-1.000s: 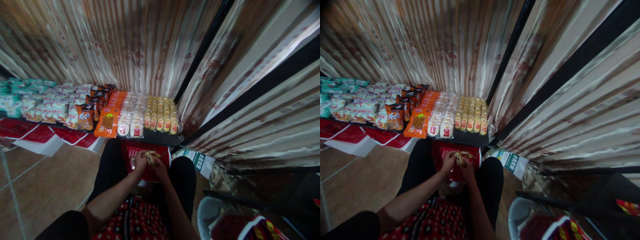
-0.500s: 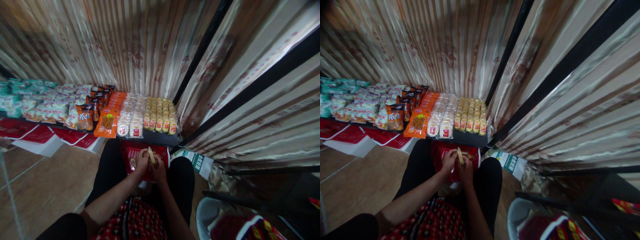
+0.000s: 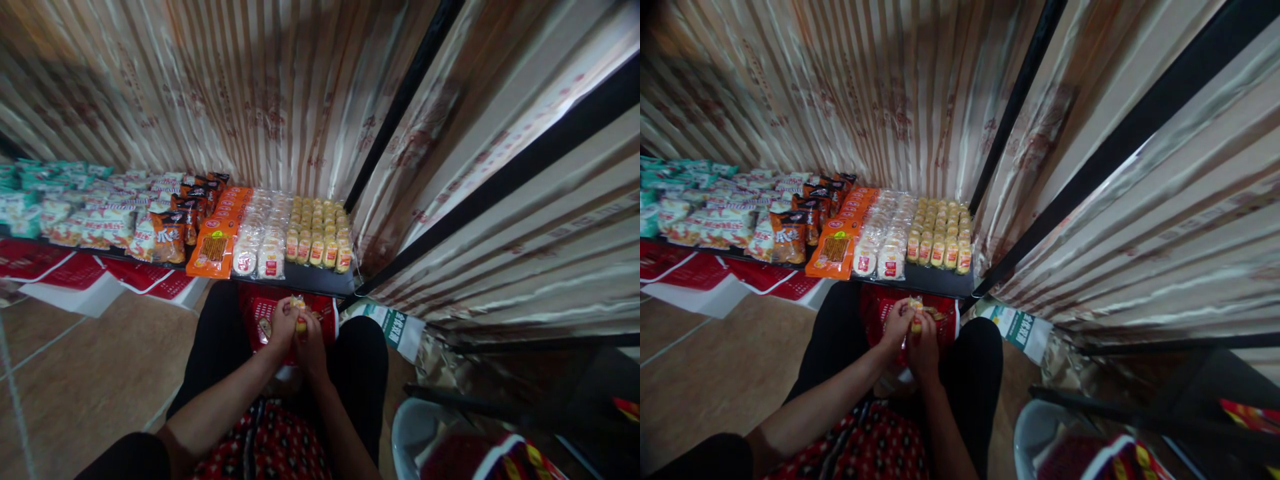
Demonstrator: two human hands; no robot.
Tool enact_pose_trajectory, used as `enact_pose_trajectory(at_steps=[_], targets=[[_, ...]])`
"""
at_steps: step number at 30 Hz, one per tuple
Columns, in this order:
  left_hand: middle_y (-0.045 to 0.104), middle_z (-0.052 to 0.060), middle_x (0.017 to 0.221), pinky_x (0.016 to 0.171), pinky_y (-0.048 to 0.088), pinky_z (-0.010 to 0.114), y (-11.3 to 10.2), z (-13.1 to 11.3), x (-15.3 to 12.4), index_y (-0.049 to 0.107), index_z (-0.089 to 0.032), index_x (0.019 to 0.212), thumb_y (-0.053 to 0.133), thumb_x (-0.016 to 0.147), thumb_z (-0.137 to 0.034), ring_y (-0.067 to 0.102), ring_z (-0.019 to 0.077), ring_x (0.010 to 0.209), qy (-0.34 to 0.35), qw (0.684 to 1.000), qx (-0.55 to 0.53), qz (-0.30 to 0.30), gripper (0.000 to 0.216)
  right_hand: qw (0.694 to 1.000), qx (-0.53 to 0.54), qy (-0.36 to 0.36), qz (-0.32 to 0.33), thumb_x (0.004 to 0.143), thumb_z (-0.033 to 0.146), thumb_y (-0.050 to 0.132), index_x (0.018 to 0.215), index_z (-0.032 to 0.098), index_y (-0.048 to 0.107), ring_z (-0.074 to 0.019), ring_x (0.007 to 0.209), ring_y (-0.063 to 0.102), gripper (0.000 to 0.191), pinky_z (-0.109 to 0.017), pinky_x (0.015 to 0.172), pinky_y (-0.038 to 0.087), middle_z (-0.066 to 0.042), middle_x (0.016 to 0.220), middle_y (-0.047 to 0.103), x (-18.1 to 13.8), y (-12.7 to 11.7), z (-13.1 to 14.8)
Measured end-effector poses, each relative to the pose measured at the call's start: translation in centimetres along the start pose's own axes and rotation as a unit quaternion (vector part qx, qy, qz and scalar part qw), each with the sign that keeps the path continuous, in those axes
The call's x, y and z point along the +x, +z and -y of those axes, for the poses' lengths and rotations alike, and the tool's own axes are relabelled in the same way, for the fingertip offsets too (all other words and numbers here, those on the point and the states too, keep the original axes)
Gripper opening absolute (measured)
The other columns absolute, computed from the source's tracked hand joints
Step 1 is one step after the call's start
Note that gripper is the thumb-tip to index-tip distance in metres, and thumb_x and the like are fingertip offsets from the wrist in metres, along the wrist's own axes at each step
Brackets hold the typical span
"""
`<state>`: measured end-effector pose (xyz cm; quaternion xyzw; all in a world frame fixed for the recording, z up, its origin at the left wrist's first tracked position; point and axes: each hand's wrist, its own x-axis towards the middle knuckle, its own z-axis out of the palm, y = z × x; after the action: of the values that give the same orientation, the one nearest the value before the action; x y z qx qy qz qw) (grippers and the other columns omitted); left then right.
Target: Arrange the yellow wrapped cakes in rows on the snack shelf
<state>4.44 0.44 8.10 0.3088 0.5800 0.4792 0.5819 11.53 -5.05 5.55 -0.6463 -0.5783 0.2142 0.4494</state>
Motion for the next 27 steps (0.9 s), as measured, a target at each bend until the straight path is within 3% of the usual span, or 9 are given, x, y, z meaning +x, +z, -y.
enact_pose_trajectory(at_steps=[9, 13, 18, 27], targets=[[0.067, 0.006, 0.091, 0.077, 0.05, 0.026, 0.0, 0.3, 0.2, 0.059, -0.016, 0.101, 0.056, 0.077, -0.019, 0.063, 0.0148, 0.086, 0.01, 1.0, 0.021, 0.0, 0.024, 0.999, 0.027, -0.033, 0.004, 0.082, 0.037, 0.05, 0.117, 0.018, 0.053, -0.0246, 0.122, 0.046, 0.04, -0.047, 0.102, 0.038, -0.015, 0.127, 0.051, -0.1, -0.6, -0.4], [0.065, 0.008, 0.093, 0.074, 0.051, 0.025, 0.2, 0.2, 0.2, 0.055, -0.015, 0.108, 0.057, 0.076, -0.018, 0.064, 0.0142, 0.083, 0.0, 1.0, 0.002, -0.007, 0.032, 0.997, 0.062, 0.031, -0.012, 0.083, 0.039, 0.048, 0.11, 0.019, 0.056, -0.0227, 0.113, 0.054, 0.034, -0.044, 0.099, 0.041, -0.013, 0.118, 0.059, 0.4, -0.9, 0.2], [0.065, 0.009, 0.091, 0.07, 0.051, 0.027, 0.6, -0.4, -0.2, 0.053, -0.014, 0.104, 0.058, 0.075, -0.022, 0.064, 0.0147, 0.077, 0.016, 1.0, -0.016, 0.016, 0.03, 0.977, 0.156, 0.144, -0.025, 0.083, 0.041, 0.048, 0.114, 0.018, 0.05, -0.0212, 0.1, 0.063, 0.039, -0.038, 0.089, 0.05, -0.013, 0.111, 0.064, 1.3, -1.2, 1.1], [0.065, 0.008, 0.091, 0.073, 0.051, 0.025, 2.7, -1.7, -0.1, 0.055, -0.015, 0.094, 0.053, 0.077, -0.016, 0.063, 0.014, 0.08, 0.071, 0.996, -0.016, 0.045, 0.017, 0.966, 0.183, 0.18, -0.037, 0.078, 0.039, 0.052, 0.113, 0.02, 0.051, -0.0209, 0.102, 0.062, 0.039, -0.036, 0.091, 0.048, -0.009, 0.113, 0.064, 3.2, -2.2, 1.3]])
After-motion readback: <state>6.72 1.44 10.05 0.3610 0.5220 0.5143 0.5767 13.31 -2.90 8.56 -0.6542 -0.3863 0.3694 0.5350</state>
